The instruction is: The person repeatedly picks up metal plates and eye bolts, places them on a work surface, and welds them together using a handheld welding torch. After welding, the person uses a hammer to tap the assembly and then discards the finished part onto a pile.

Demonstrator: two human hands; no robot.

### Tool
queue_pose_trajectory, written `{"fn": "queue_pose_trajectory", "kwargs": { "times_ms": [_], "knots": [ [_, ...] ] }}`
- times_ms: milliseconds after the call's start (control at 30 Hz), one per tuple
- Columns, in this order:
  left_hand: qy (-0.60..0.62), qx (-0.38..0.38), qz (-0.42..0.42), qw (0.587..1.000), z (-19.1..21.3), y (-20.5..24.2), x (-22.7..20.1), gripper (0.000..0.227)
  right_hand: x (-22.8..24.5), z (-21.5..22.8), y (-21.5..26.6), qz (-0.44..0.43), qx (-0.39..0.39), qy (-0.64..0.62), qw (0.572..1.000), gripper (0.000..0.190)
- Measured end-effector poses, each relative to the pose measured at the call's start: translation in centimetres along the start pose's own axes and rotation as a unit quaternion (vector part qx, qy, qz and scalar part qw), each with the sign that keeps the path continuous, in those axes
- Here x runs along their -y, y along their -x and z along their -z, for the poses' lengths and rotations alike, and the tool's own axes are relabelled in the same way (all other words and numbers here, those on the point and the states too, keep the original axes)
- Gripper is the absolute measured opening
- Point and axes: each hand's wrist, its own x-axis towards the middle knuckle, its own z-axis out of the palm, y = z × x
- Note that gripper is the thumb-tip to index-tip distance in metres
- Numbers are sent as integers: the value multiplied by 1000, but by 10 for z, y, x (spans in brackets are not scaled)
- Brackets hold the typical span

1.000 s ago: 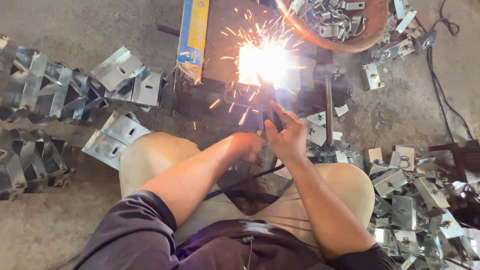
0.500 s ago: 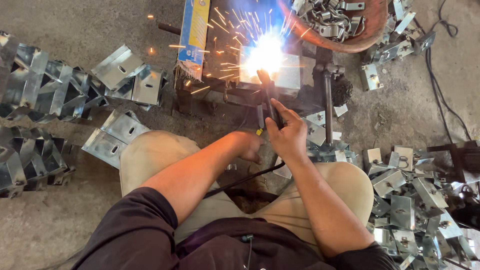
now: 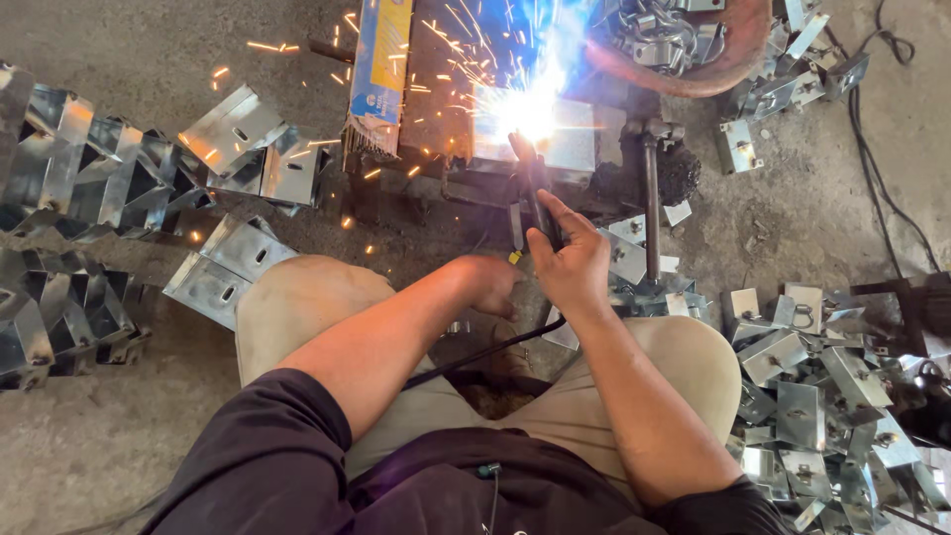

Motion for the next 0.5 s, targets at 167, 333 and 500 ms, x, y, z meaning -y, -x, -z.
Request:
{"fn": "queue_pose_trajectory", "kwargs": {
  "times_ms": [167, 333, 500],
  "knots": [
    [-15, -10, 5, 1000, -1, 3, -2, 70, -10, -1, -1, 94, -20, 28, 995, 48],
    [-9, 59, 1, 998, -2, 31, -34, 53, -17, 12, -6, -116, 15, -182, 976, 54],
    [13, 204, -24, 979, -6, 87, -80, 43, -28, 108, -12, -109, -64, -590, 798, 63]
  ]
}}
